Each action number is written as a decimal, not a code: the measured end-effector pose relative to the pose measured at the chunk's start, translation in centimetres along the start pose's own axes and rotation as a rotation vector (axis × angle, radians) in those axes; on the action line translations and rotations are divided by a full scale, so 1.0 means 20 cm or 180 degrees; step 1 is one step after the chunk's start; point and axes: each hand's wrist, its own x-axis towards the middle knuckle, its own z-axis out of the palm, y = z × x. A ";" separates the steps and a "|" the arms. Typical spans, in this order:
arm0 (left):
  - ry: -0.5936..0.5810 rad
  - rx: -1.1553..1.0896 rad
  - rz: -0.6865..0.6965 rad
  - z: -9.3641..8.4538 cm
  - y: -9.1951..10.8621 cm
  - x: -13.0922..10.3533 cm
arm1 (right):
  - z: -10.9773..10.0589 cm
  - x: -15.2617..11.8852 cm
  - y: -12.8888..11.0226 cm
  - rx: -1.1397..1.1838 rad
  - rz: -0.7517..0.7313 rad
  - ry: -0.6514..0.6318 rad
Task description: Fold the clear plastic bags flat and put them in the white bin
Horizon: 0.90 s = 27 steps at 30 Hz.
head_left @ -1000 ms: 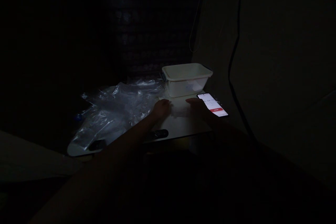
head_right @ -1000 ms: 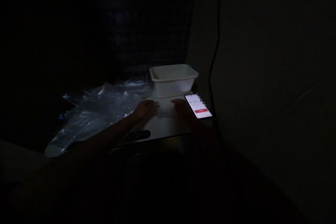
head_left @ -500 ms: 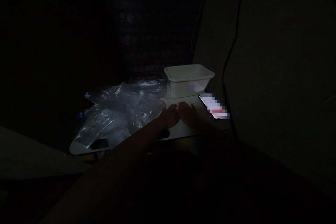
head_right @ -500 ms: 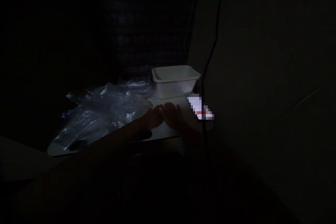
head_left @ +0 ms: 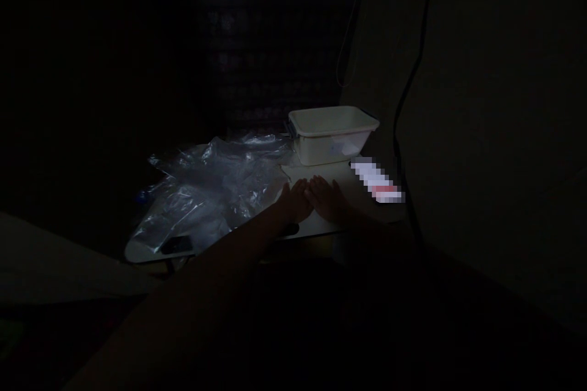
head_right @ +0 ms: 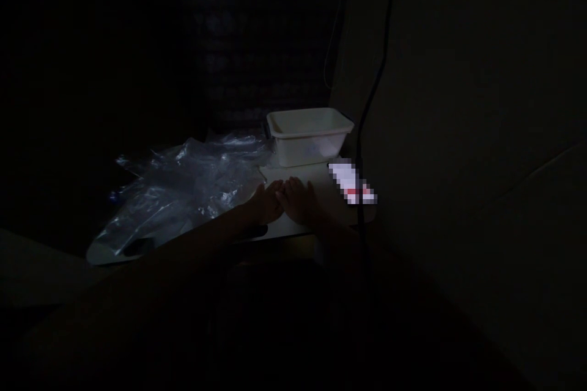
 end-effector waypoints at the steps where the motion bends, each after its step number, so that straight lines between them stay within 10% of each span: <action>1: -0.0022 0.0032 -0.0027 0.00 0.00 0.00 | 0.00 0.00 0.00 0.0025 0.0031 0.0011; 27: 0.0047 0.0129 -0.0120 0.01 0.01 0.00 | 0.02 0.01 0.01 -0.0030 -0.0047 -0.0027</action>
